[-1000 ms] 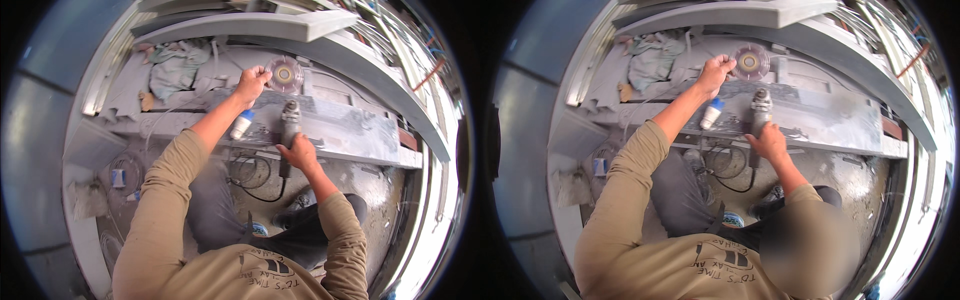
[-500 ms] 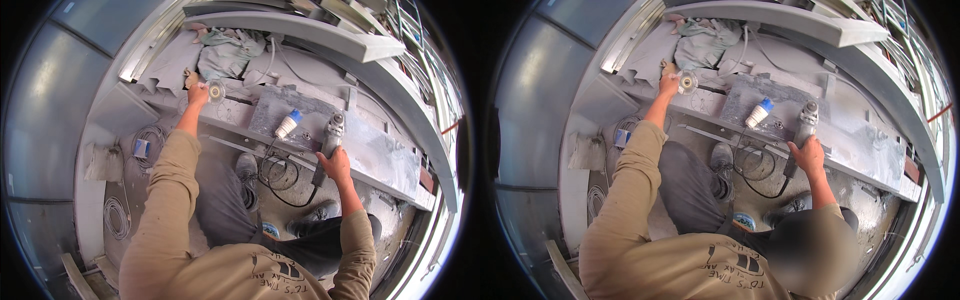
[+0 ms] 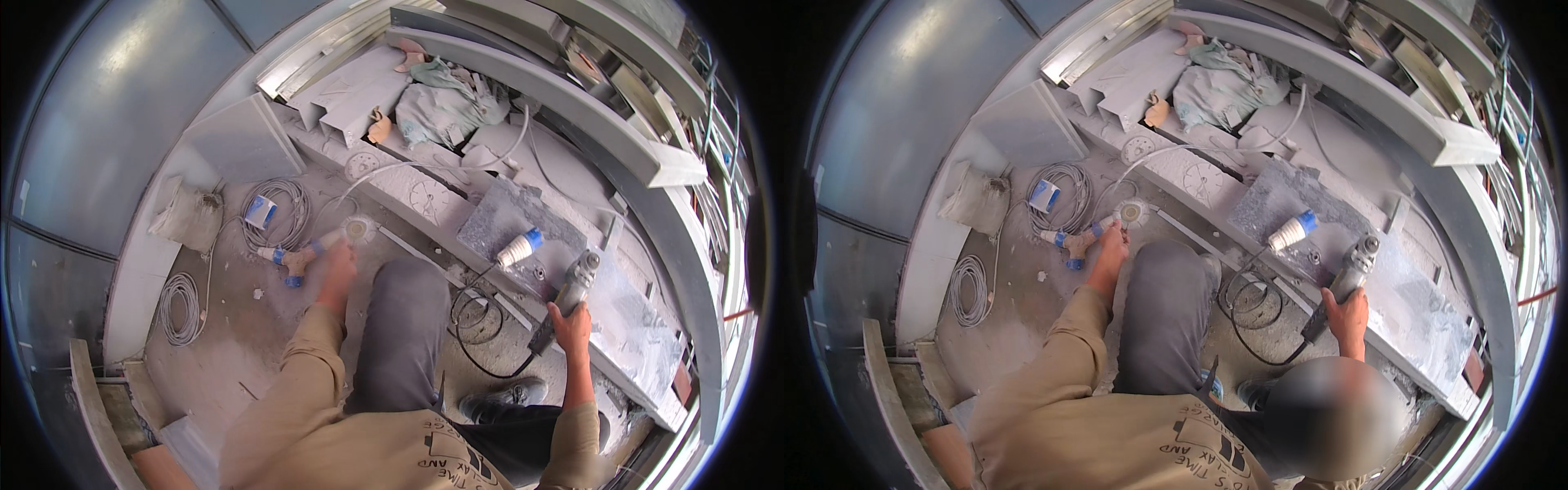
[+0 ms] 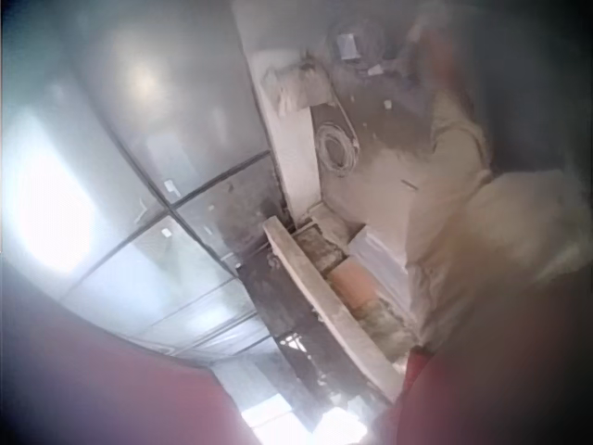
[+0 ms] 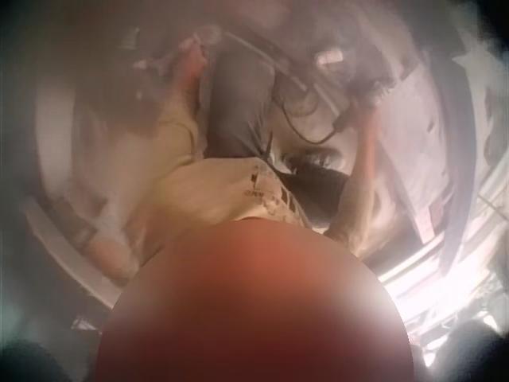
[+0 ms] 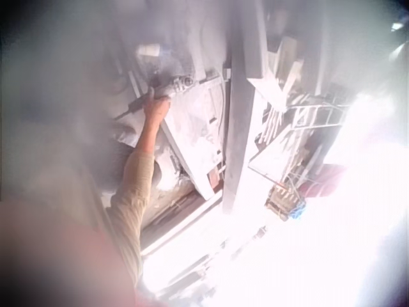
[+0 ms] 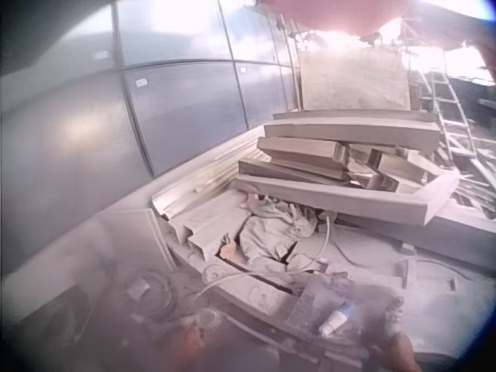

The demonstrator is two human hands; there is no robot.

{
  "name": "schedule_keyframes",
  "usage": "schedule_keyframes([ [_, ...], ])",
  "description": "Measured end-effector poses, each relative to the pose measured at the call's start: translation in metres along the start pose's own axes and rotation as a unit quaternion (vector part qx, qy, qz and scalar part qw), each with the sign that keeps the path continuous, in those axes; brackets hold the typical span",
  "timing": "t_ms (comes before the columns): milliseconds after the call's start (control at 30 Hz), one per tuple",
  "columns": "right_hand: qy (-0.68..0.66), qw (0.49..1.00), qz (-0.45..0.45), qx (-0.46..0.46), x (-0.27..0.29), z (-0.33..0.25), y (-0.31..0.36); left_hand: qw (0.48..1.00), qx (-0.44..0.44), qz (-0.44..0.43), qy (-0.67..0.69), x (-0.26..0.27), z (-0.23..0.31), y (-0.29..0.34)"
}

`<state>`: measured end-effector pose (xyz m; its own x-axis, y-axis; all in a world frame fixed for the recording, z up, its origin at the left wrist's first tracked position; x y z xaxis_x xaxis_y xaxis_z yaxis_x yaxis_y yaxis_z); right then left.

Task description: The person sits on the floor and uses an angle grinder to smooth a metal surface. They repeatedly stop to remove the grinding disc, inspect it, and reattach it to the tool.

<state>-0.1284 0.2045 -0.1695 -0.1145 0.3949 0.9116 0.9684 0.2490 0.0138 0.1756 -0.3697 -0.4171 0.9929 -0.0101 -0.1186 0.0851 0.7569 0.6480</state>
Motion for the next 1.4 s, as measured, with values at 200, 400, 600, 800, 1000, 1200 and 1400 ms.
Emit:
schedule_keyframes([
  [200, -0.042, 0.998, -0.024, -0.031, 0.0, 0.004, 0.001, 0.987, -0.158, -0.019, -0.018, -0.07, 0.119, -0.029],
  [400, -0.048, 0.999, -0.016, -0.02, 0.003, 0.0, 0.0, 0.993, -0.066, -0.026, -0.091, -0.128, 0.143, -0.054],
  [600, -0.035, 0.999, -0.012, -0.028, 0.004, 0.0, 0.001, 0.994, -0.012, -0.015, -0.107, -0.136, 0.136, -0.069],
  [800, -0.042, 0.998, -0.029, -0.043, 0.001, 0.003, 0.001, 0.927, -0.297, -0.024, -0.228, -0.156, 0.179, -0.041],
  [1000, -0.044, 0.997, -0.036, -0.047, 0.001, 0.005, 0.001, 0.587, -0.705, -0.034, -0.397, -0.229, 0.24, 0.102],
  [1200, -0.03, 0.998, -0.034, -0.037, 0.0, 0.006, 0.001, 0.574, -0.745, -0.067, -0.333, -0.246, 0.266, 0.195],
  [1400, -0.036, 0.998, -0.047, -0.036, -0.002, 0.004, 0.001, 0.605, -0.702, -0.112, -0.358, -0.241, 0.213, 0.195],
])
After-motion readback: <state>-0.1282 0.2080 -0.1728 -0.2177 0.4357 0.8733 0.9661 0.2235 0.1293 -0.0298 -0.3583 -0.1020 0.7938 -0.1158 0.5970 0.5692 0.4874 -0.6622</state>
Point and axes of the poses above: each hand's wrist, its own y-axis away from the middle knuckle, its own x-axis out of the back of the hand, z = x × y, the point moved 8 cm from there along -y, towards the middle knuckle, and after that the axes turned 3 degrees about z, right-handed, at the moved point
